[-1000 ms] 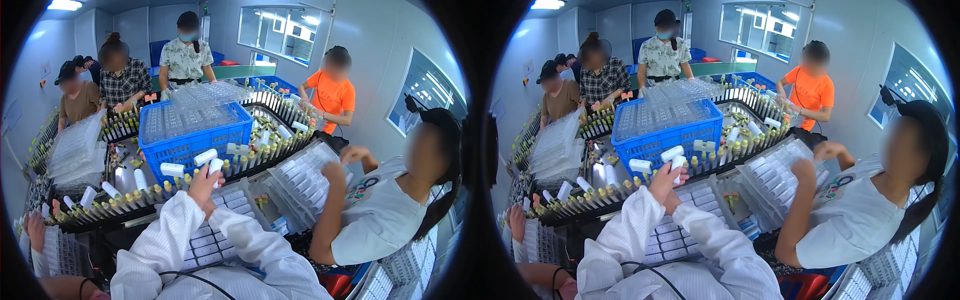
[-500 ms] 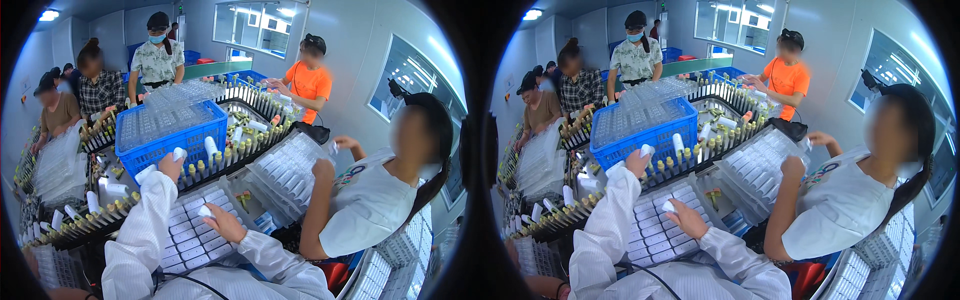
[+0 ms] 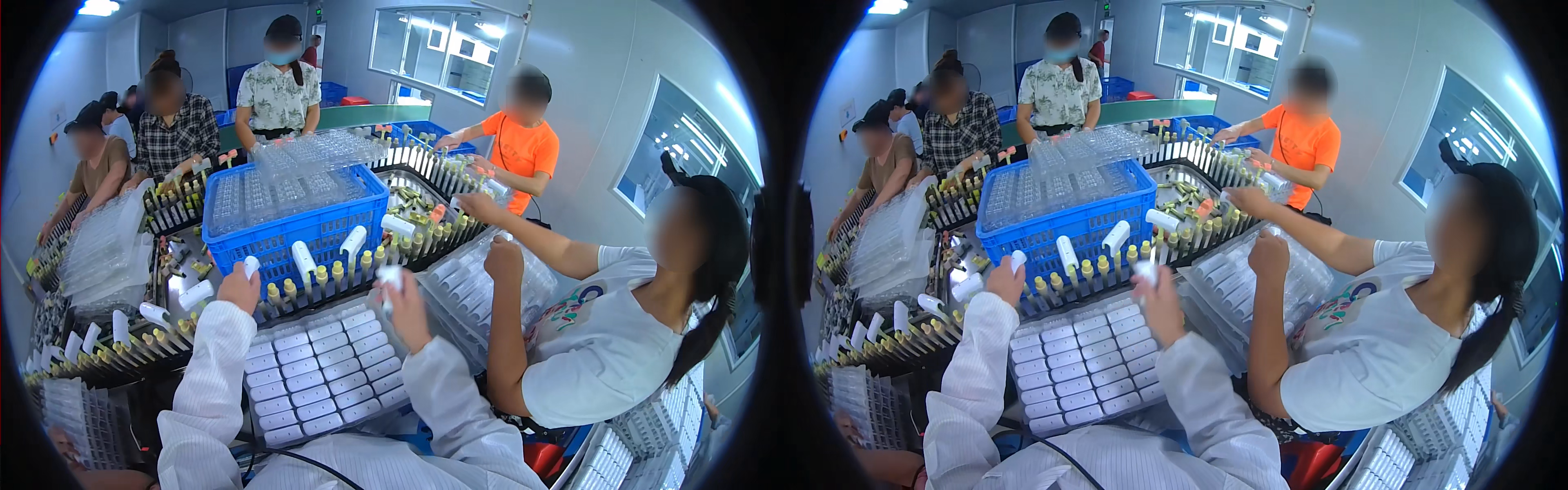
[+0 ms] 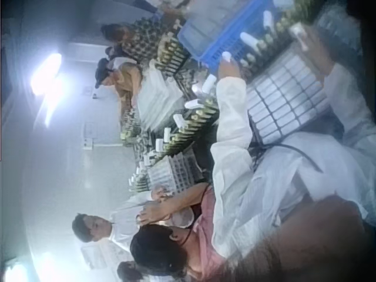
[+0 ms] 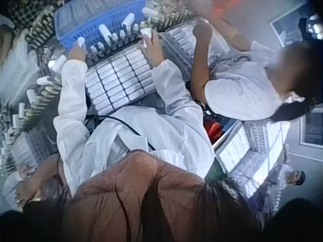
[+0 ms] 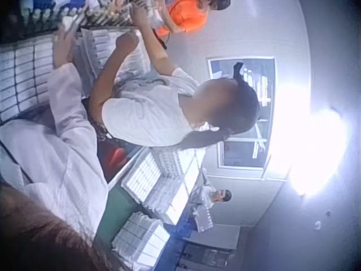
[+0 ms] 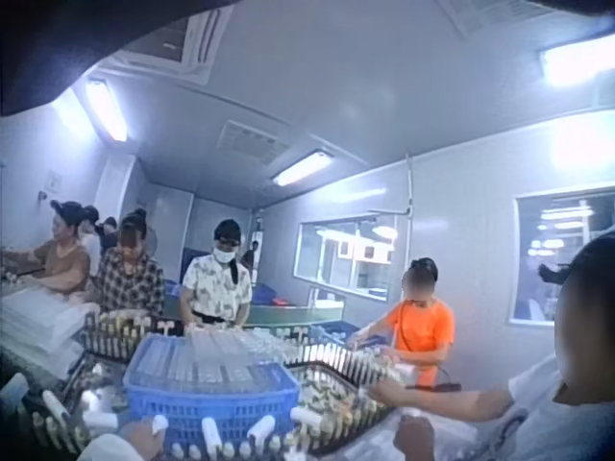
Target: The person places white cylindrical bottles into a clear plastic tray on a conveyor belt. They pick up bottles from a nearby stack and insert them into the tray slots one by one. The person works alongside other workers in a factory setting, filling trays that move along the line.
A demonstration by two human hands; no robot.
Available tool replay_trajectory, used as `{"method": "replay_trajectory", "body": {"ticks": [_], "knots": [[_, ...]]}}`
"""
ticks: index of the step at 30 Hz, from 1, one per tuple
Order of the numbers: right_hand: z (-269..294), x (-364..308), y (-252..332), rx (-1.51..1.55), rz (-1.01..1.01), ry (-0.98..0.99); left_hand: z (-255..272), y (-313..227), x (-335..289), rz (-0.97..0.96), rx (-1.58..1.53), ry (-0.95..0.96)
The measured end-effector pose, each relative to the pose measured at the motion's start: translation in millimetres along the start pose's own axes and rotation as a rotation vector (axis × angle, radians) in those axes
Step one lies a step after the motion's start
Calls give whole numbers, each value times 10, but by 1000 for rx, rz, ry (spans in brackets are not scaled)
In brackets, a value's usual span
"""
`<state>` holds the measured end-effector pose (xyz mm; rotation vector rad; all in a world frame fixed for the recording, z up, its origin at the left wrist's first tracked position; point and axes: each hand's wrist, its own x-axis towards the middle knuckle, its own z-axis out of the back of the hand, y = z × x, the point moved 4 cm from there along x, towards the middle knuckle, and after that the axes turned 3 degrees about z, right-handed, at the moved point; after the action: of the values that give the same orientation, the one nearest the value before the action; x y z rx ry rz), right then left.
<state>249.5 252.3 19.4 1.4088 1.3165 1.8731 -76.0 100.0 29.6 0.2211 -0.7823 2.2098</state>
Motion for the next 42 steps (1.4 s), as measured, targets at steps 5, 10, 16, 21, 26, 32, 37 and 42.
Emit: {"method": "replay_trajectory", "body": {"ticks": [5, 10, 16, 21, 26, 32, 37, 42], "knots": [[742, 1033, -347, -108, -13, -462, 551, -239, -565, -244, 259, -360], [1308, 1749, -869, -537, -67, -580, 579, -564, -1032, -528, 127, -326], [150, 1839, -485, -896, -227, -126, 129, -124, -1427, -507, 168, -100], [-550, 1475, -345, -1455, 54, 121, -99, 193, -1508, -414, 157, -12], [-756, 1224, -164, -1440, 273, 233, -238, 321, -1419, -400, 130, -31], [-1064, 738, 332, -1230, 564, 108, -244, 313, -1323, -363, 196, 86], [-1256, 8, 270, -912, 725, 206, -638, 699, -1148, -380, 225, 4], [-1091, -390, -450, -997, 528, 737, -736, 649, -860, -185, 295, 488]]}}
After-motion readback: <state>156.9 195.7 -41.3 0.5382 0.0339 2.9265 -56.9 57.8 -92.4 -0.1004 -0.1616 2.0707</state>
